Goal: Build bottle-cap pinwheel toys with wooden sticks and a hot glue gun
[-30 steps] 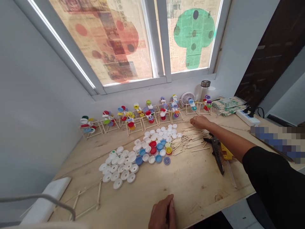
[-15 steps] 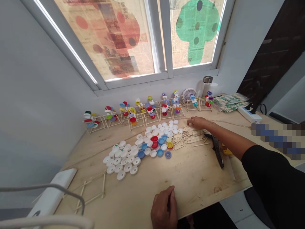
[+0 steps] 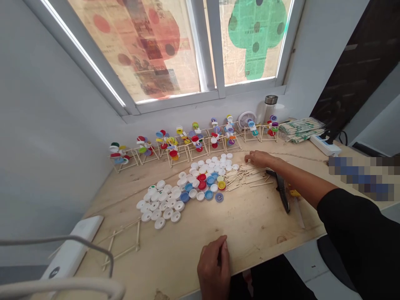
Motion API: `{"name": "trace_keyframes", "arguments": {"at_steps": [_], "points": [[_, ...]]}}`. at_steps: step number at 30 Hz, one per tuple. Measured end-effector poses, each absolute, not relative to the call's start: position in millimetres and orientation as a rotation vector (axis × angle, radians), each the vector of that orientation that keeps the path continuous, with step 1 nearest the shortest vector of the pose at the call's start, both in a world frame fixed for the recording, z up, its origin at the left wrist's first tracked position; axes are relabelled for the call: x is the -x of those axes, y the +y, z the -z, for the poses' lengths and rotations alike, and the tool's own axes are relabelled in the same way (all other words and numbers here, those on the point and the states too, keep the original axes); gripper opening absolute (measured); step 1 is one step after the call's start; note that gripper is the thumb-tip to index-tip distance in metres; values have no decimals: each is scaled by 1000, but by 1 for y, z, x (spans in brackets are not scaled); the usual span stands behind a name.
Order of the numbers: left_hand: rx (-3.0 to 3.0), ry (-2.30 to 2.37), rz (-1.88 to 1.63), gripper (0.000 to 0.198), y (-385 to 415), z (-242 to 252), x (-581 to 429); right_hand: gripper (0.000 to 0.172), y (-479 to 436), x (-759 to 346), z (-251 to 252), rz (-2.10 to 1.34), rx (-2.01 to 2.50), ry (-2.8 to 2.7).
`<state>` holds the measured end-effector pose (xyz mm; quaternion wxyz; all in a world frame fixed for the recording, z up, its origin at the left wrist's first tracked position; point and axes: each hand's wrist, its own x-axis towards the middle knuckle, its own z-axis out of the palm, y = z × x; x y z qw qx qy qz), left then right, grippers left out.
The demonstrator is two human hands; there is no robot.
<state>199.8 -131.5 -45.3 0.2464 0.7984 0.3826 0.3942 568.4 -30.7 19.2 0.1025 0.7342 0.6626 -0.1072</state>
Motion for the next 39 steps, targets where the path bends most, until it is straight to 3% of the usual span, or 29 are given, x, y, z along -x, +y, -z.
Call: {"name": "trace_keyframes", "arguments": {"at_steps": [12, 30, 39], "points": [[-2206, 1042, -998, 18, -132, 39, -199, 23, -35, -563, -22, 283, -2183, 1944], [-2104, 1076, -1189, 24, -130, 56, -204, 17, -88, -591, -64, 127, -2137, 1852], [-2063, 985, -853, 24, -113, 22, -210, 15, -87, -586, -47, 71, -1985, 1919]]}}
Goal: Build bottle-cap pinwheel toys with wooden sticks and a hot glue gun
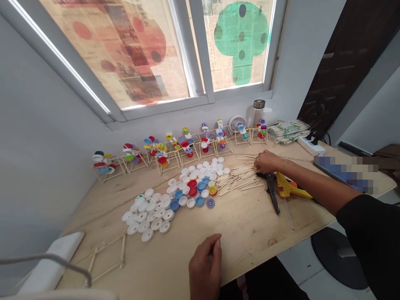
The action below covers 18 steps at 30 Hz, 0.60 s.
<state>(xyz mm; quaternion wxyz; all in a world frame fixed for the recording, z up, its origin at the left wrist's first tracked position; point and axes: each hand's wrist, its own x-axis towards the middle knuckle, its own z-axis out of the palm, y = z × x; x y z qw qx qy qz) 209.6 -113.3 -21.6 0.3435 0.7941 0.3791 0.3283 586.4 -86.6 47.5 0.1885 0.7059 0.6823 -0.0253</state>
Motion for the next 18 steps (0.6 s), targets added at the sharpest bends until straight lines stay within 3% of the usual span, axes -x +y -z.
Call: {"name": "trace_keyframes", "arguments": {"at_steps": [7, 18], "points": [[-2238, 822, -743, 23, -86, -10, -279, 8, -92, -586, -38, -39, -1924, 2009], [-2690, 829, -552, 17, -48, -4, -368, 12, -95, -593, -33, -127, -1876, 2116]]}}
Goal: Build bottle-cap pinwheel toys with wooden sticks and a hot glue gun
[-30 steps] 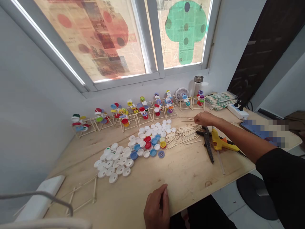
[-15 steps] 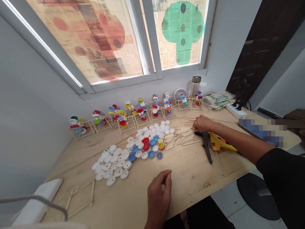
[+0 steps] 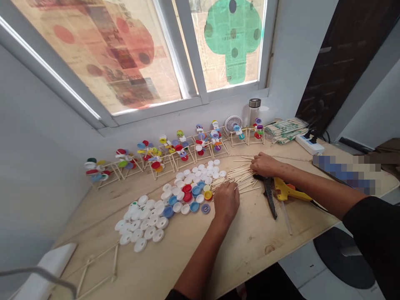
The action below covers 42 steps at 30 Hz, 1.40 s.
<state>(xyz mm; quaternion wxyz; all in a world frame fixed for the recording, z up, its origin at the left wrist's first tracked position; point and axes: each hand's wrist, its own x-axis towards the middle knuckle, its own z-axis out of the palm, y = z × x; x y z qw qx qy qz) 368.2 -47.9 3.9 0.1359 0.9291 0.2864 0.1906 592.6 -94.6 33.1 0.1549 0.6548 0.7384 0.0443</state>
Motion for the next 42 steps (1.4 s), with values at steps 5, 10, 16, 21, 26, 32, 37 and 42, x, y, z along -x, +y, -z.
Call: {"name": "trace_keyframes", "arguments": {"at_steps": [5, 10, 16, 21, 26, 32, 37, 42], "points": [[-2787, 859, -456, 16, -39, 0, -384, 11, -93, -594, -30, -143, -1846, 2152], [-2856, 893, -373, 19, -33, 3, -395, 12, -91, -594, -30, -163, -1803, 2179], [-2879, 924, -317, 21, -25, 5, -402, 13, -90, -594, -31, -186, -1778, 2188], [-2857, 972, -297, 19, -20, 4, -401, 13, -92, -593, -32, -193, -1752, 2216], [-2849, 985, -291, 14, -19, 3, -400, 13, -92, -593, -31, -202, -1736, 2224], [-2883, 930, -328, 17, -25, 2, -400, 13, -92, -590, -32, -199, -1727, 2220], [-2911, 906, -333, 15, -24, 1, -401, 12, -90, -591, -32, -186, -1723, 2213], [-2898, 995, -345, 12, -20, 0, -395, 10, -86, -594, -29, -181, -1707, 2209]]}}
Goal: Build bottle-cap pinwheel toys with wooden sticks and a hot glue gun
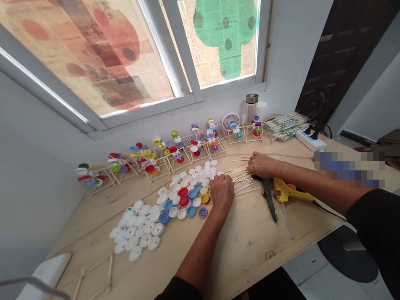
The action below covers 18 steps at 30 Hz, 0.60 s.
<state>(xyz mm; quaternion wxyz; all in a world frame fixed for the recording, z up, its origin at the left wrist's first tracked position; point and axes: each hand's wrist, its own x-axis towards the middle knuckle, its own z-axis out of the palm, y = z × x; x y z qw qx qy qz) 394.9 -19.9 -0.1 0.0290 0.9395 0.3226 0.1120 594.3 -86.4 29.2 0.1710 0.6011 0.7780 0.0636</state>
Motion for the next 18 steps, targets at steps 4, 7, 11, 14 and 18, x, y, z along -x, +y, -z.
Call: {"name": "trace_keyframes", "arguments": {"at_steps": [4, 7, 11, 14, 18], "points": [[-2918, 980, -334, 18, -22, 0, -391, 10, -85, -595, -30, -188, -1667, 2238], [-2957, 872, -282, 22, -24, 2, -393, 11, -86, -593, -33, -201, -1623, 2274], [-2980, 848, -223, 24, -23, 6, -398, 11, -87, -593, -37, -222, -1586, 2302], [-2987, 869, -187, 27, -20, 8, -402, 11, -85, -595, -37, -227, -1592, 2297], [-2994, 877, -108, 28, -17, 7, -408, 7, -83, -598, -34, -212, -1611, 2274]]}}
